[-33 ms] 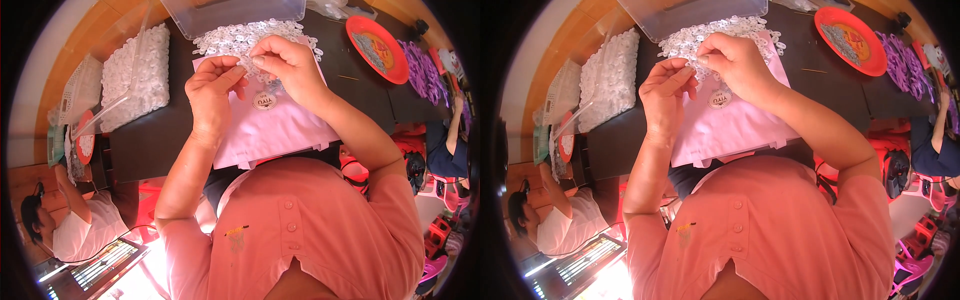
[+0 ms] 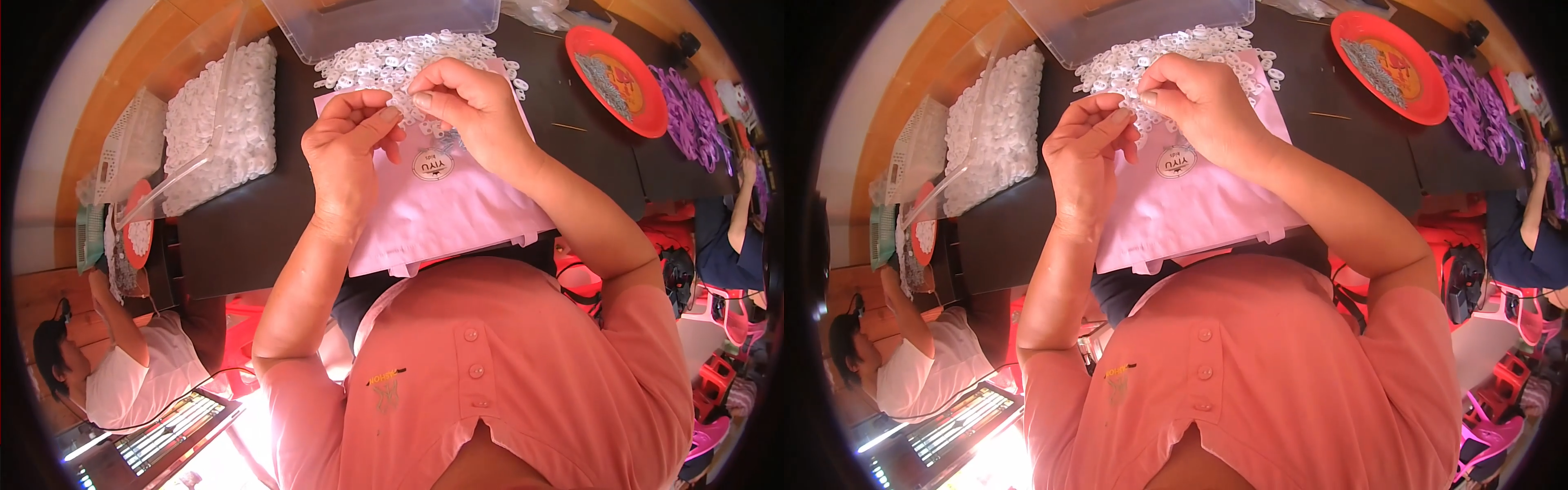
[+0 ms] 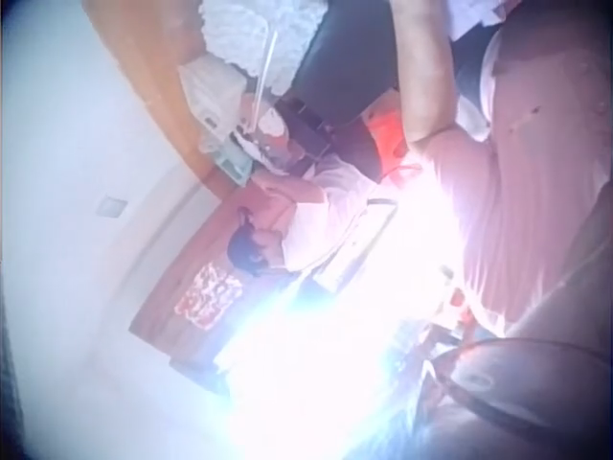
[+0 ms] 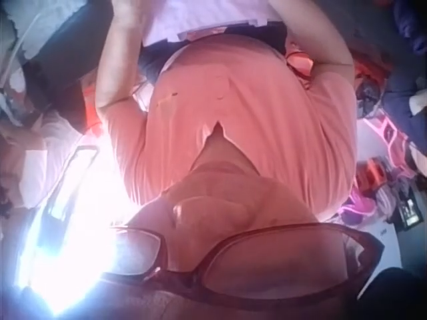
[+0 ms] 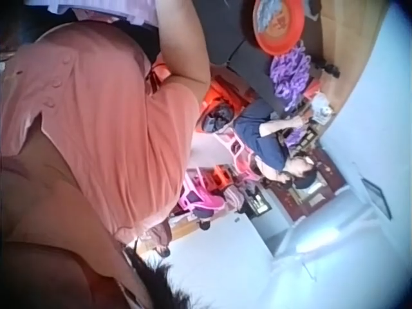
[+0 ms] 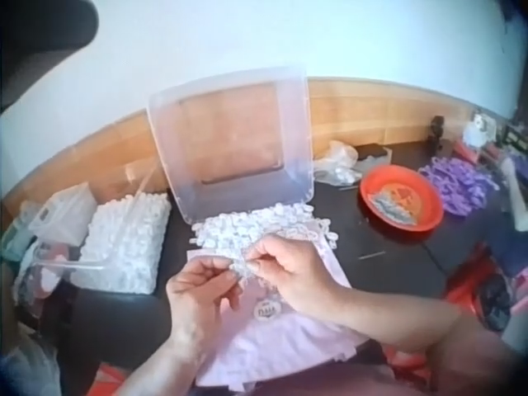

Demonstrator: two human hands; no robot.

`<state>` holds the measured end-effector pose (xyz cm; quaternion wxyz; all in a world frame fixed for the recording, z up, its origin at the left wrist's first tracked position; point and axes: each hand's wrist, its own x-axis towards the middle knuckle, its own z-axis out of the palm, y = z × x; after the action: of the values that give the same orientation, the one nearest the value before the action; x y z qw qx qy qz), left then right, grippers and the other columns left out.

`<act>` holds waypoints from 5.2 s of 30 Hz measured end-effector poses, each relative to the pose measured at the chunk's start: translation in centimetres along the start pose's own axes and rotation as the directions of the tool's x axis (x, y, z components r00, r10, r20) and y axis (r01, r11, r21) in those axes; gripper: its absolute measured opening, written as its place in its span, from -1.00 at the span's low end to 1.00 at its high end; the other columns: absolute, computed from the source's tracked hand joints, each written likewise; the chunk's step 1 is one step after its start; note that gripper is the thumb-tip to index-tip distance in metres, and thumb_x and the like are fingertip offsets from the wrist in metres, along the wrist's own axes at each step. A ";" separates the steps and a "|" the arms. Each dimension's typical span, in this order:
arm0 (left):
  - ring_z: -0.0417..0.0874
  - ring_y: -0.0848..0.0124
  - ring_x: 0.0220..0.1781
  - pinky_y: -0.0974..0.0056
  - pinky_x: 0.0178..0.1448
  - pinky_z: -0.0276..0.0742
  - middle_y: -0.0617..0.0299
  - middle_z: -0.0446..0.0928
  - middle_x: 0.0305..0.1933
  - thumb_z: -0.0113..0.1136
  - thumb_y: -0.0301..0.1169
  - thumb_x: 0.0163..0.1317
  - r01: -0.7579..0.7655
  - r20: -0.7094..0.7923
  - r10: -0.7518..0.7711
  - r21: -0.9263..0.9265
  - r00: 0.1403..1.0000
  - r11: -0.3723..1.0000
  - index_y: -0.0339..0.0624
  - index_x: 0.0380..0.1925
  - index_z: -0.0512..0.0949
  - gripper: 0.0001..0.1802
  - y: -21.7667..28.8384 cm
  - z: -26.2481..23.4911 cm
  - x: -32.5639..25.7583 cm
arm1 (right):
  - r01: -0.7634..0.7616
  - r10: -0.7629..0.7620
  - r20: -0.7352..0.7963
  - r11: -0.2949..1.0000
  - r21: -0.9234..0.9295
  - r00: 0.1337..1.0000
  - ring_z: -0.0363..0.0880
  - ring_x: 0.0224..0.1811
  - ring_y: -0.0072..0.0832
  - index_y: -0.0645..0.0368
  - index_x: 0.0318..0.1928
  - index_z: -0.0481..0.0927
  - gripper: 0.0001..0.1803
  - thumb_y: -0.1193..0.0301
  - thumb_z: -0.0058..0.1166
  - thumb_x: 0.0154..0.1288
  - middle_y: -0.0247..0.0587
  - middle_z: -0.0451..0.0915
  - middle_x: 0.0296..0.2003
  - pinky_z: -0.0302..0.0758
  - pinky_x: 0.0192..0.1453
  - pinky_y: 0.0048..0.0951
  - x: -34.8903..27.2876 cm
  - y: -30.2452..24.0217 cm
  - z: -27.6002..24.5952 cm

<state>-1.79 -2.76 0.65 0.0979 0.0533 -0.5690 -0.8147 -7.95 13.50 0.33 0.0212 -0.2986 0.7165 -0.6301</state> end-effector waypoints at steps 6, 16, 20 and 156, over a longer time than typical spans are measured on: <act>0.61 0.46 -0.42 0.41 -0.43 0.48 0.14 0.61 -0.35 0.22 -0.62 0.20 0.003 0.013 -0.003 0.009 1.000 1.000 -0.40 -0.20 0.58 -0.84 0.1 -0.2 -0.1 | 0.175 -0.178 -0.018 0.980 -0.092 0.984 0.48 -0.52 -0.58 0.27 -0.28 0.55 -0.95 0.60 0.08 0.24 -0.26 0.57 -0.52 0.40 -0.42 -0.50 0.1 -0.2 0.7; 0.61 0.42 -0.43 0.40 -0.44 0.44 0.11 0.61 -0.36 0.18 -0.65 0.23 -0.022 -0.002 0.022 0.053 1.000 0.998 -0.42 -0.20 0.57 -0.86 0.2 0.1 -0.5 | 0.282 -0.287 0.002 0.941 -0.189 0.958 0.57 -0.48 -0.40 0.26 -0.29 0.53 -0.90 0.67 0.05 0.18 -0.17 0.59 -0.47 0.46 -0.39 -0.43 0.1 0.0 0.6; 0.61 0.43 -0.44 0.41 -0.45 0.44 0.10 0.61 -0.36 0.18 -0.65 0.22 -0.040 0.006 0.040 0.060 0.999 0.997 -0.42 -0.20 0.57 -0.86 0.1 0.2 -0.5 | 0.273 -0.277 0.009 0.941 -0.198 0.961 0.59 -0.47 -0.33 0.25 -0.29 0.52 -0.88 0.68 0.04 0.16 -0.14 0.60 -0.45 0.47 -0.38 -0.40 0.1 0.0 0.6; 0.50 0.56 -0.57 0.46 -0.56 0.32 0.22 0.56 -0.50 0.25 -0.47 0.23 0.069 -0.018 -0.069 -0.010 0.997 0.998 -0.33 -0.36 0.56 -0.88 0.4 -0.4 -0.1 | -0.126 0.101 0.100 0.949 0.290 0.990 0.51 -0.50 -0.67 0.27 -0.19 0.64 -0.86 0.56 0.20 0.22 -0.33 0.61 -0.41 0.47 -0.42 -0.63 1.4 -0.8 0.2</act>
<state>-1.53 -3.23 0.89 0.0751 0.0801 -0.5620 -0.8198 -8.73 12.69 1.56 0.1318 -0.2767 0.6287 -0.7147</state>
